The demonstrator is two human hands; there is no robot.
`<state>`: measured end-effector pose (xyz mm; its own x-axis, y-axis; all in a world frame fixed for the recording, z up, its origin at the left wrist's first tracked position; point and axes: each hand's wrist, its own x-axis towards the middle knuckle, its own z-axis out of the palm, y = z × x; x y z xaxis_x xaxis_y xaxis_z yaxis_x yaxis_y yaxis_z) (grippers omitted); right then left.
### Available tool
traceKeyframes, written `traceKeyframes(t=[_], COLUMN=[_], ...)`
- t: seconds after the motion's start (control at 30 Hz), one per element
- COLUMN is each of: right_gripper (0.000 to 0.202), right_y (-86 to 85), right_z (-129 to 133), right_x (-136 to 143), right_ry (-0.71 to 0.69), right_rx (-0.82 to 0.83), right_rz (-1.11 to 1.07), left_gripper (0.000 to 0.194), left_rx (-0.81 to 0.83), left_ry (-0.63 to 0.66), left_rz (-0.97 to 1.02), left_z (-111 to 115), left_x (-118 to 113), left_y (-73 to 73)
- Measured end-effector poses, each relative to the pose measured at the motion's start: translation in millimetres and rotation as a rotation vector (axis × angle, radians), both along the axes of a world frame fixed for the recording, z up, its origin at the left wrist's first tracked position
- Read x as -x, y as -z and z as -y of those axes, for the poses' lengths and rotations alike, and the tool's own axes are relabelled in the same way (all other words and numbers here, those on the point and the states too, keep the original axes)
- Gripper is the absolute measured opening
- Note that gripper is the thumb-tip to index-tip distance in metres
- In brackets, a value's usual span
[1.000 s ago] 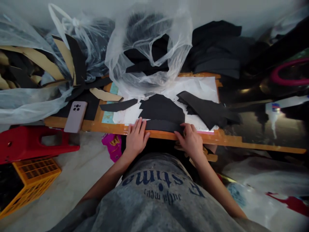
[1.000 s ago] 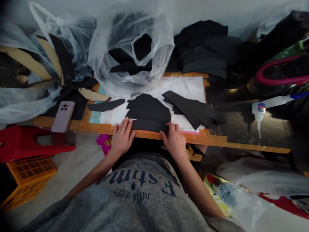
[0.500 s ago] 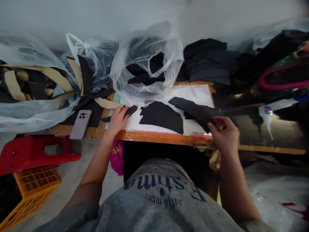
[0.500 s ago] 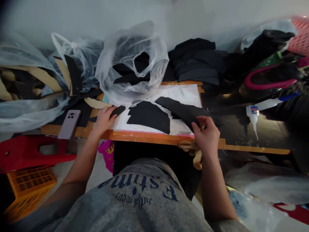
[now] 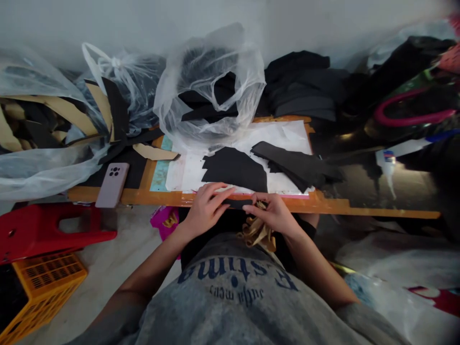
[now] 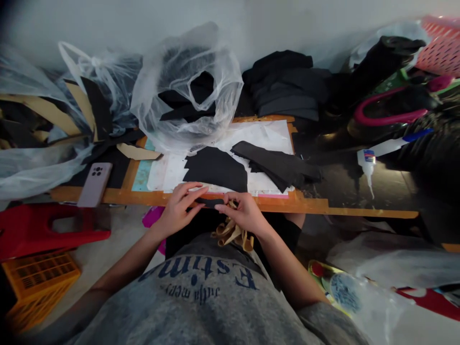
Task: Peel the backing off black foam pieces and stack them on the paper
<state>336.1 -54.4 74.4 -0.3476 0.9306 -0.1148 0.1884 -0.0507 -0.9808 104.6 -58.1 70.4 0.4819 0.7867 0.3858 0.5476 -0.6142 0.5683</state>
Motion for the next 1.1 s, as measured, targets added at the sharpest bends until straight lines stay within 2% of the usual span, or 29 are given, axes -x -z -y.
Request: traceKeyframes(t=[0.07, 0.17, 0.27, 0.47, 0.57, 0.7, 0.8, 0.9, 1.0, 1.1], right_gripper=[0.046, 0.043, 0.036, 0.043, 0.036, 0.03, 0.028, 0.03, 0.033, 0.036], right_y=[2.3, -0.1, -4.1, -1.3, 0.0, 1.7, 2.4, 1.3, 0.2, 1.5], right_z=[0.3, 1.7, 3.8, 6.9, 6.8, 6.3, 4.7, 2.6, 2.7, 6.0], right_x=[-2.4, -4.6, -6.0, -6.0, -7.3, -6.1, -3.9, -2.1, 0.5, 4.5], right_ry=[-0.026, -0.078, -0.125, -0.061, -0.105, -0.097, -0.072, -0.119, -0.152, -0.087], right_rx=[0.085, 0.179, 0.243, 0.303, 0.3, 0.226, 0.16, 0.197, 0.265, 0.264], right_rz=[-0.111, -0.21, -0.222, -0.274, -0.278, -0.198, -0.166, -0.204, -0.267, -0.33], left_gripper=[0.051, 0.054, 0.049, 0.046, 0.04, 0.032, 0.032, 0.033, 0.04, 0.048], left_rx=[-0.089, -0.081, 0.001, 0.08, 0.126, 0.243, 0.297, 0.332, 0.241, 0.068], left_ry=[0.052, 0.143, 0.131, 0.098, 0.098, 0.074, 0.028, 0.004, -0.042, -0.033], left_rz=[0.014, 0.08, 0.117, 0.126, 0.151, 0.176, 0.164, 0.15, 0.151, 0.17], left_z=[2.7, 3.9, 2.0, 3.6, 4.8, 6.8, 9.9, 12.8, 15.9, 19.1], left_x=[-5.0, -9.3, -9.0, -11.6, -11.8, -5.4, -0.7, -0.7, -6.9, -15.2], left_y=[-1.1, -6.8, -11.7, -14.2, -14.6, -12.7, -11.1, -9.2, -5.5, -3.0])
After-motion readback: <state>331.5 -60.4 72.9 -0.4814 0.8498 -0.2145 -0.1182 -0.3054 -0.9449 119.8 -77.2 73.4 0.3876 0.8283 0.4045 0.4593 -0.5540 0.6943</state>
